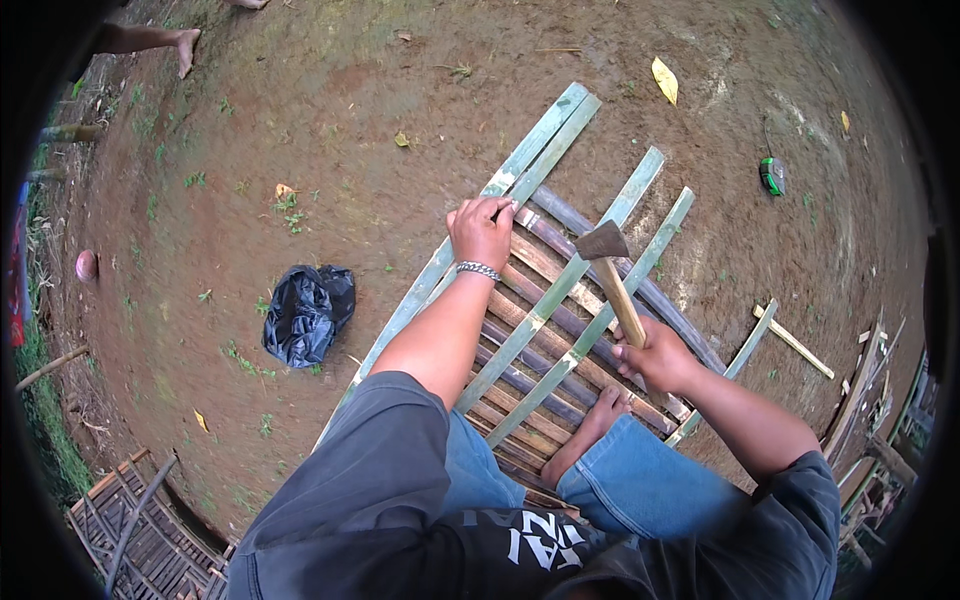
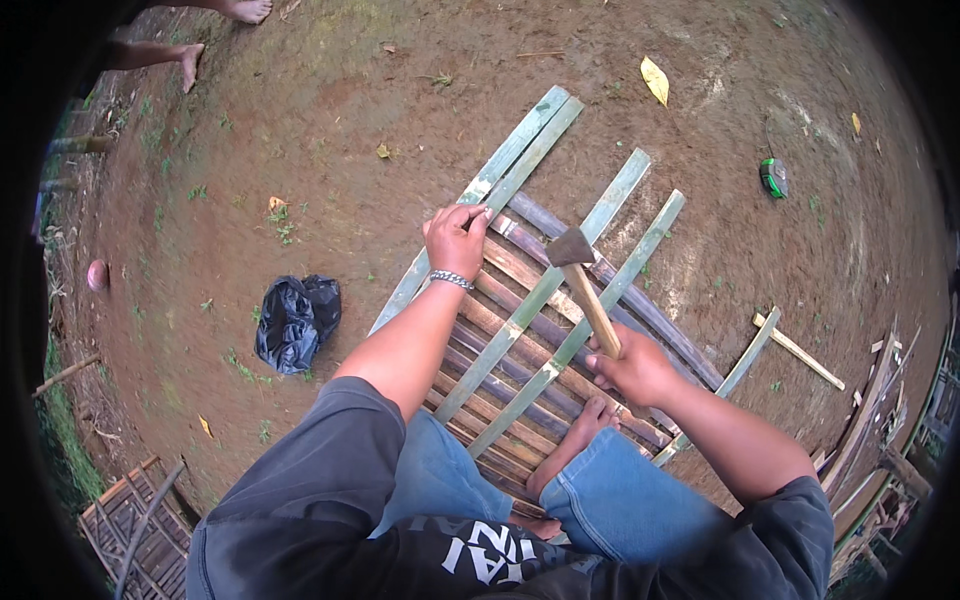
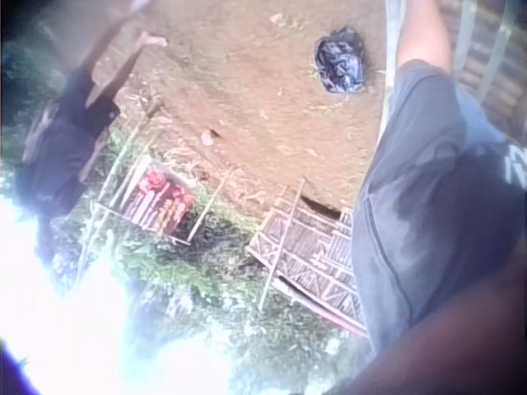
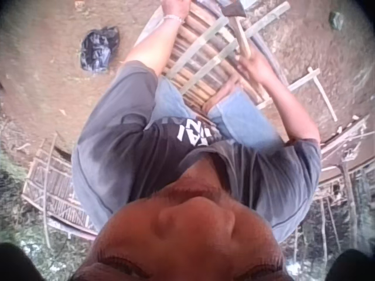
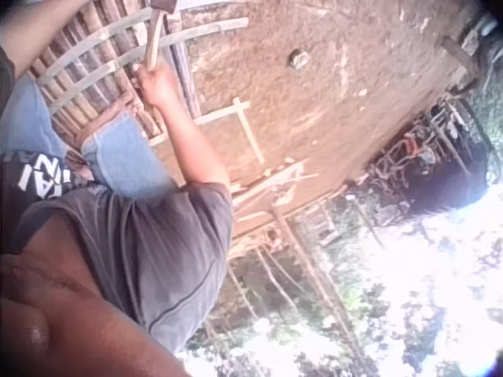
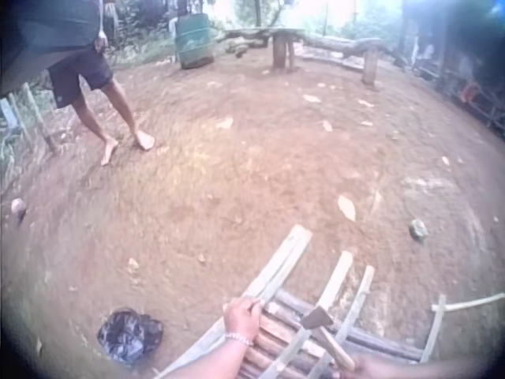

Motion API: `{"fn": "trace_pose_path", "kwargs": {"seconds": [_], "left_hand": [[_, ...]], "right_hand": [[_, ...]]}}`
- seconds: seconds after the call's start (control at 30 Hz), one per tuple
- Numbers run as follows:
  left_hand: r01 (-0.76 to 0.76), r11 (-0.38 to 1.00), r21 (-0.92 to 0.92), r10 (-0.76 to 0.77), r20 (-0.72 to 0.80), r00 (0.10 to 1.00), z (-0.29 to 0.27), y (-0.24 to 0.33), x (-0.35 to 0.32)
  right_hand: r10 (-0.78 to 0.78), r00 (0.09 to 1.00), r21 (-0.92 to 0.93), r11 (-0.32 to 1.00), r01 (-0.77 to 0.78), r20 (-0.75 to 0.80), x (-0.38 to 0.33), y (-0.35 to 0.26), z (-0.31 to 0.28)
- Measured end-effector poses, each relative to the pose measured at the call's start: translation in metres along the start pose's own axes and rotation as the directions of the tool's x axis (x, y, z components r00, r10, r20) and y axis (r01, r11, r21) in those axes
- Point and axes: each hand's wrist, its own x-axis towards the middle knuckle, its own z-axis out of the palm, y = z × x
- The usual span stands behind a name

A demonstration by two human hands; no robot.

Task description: The person sits on the ground and uses a hammer to drive nails into a bamboo structure, securing thin bamboo strips to a frame. They repeatedly reach into a black plastic bag to retrieve nails and hammer them into place.

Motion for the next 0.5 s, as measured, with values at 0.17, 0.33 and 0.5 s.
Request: {"fn": "trace_pose_path", "kwargs": {"seconds": [0.17,0.33,0.5], "left_hand": [[0.023,0.998,0.06,-0.023,0.002,1.0,0.002,0.007,-0.001],[0.035,0.997,0.073,-0.034,-0.007,0.999,0.003,0.005,0.0],[0.026,0.997,0.076,-0.024,-0.016,1.0,0.004,0.006,-0.002]], "right_hand": [[-0.135,0.985,-0.368,0.926,0.086,-0.108,0.022,-0.019,0.007],[-0.346,0.929,-0.184,0.929,0.32,-0.131,0.042,-0.028,0.019],[-0.467,0.862,-0.341,0.857,0.387,-0.196,0.064,-0.03,0.03]]}}
